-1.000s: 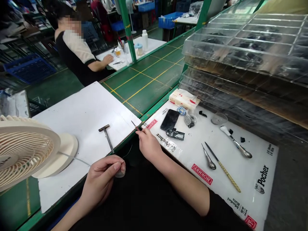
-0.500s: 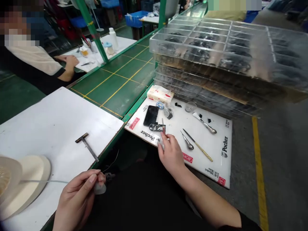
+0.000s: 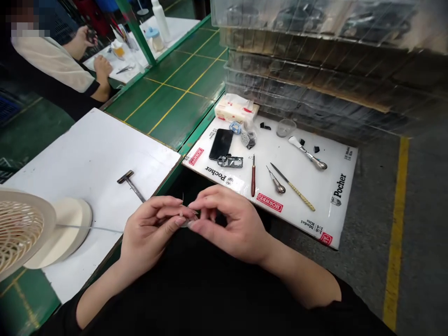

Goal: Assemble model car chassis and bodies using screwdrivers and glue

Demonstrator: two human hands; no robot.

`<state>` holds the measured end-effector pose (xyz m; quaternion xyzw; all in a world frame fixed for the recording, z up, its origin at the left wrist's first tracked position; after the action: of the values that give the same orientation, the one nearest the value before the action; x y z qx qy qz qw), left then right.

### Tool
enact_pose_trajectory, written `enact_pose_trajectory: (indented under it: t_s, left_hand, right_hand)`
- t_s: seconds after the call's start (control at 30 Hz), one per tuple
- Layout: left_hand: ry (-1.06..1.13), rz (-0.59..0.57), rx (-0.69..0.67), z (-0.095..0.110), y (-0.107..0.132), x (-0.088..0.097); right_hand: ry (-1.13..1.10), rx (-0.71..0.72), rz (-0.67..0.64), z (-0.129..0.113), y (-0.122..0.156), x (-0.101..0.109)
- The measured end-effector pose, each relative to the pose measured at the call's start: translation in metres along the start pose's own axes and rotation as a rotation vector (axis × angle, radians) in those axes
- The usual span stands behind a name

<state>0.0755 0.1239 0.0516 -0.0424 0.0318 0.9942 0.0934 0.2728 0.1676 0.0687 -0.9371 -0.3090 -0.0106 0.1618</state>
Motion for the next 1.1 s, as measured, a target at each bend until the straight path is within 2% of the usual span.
enact_pose_trajectory:
  t_s: [0.1,0.27,0.53,0.87,1.1]
  left_hand:
    - [-0.147,0.021,-0.133,0.016,0.002,-0.006]
    - [-0.188,-0.043,-0.215,0.024,-0.004,-0.016]
    - [-0.146,-0.055,-0.189,0.022,-0.020,-0.019]
    - [-0.094,0.004,-0.160,0.019,-0.021,-0.014]
    - [-0.267,0.077,-0.210,0.023,-0.012,-0.007]
  right_hand:
    - [-0.128,0.060,0.005,-0.020,-0.010,-0.007]
    - [-0.167,0.026,0.042,-0.013,-0.015,-0.002]
    - [-0.154,0.048,0.064,-0.011,-0.019,0.013]
    - [-0.169,0.026,0.038,-0.004,-0.029,0.010]
    - [-0.175,0.005,0.015,-0.002,-0.036,0.003]
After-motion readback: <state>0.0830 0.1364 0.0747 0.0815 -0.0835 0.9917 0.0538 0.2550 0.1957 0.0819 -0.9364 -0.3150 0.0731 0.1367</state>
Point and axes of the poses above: each hand's wrist, its own y-axis away from the middle knuckle, its own x-axis out of the back of the hand, z = x × y, the point moved 8 cm from there along -y, towards the middle knuckle, and after that the axes turned 12 degrees about -z, right-handed, at the moved point
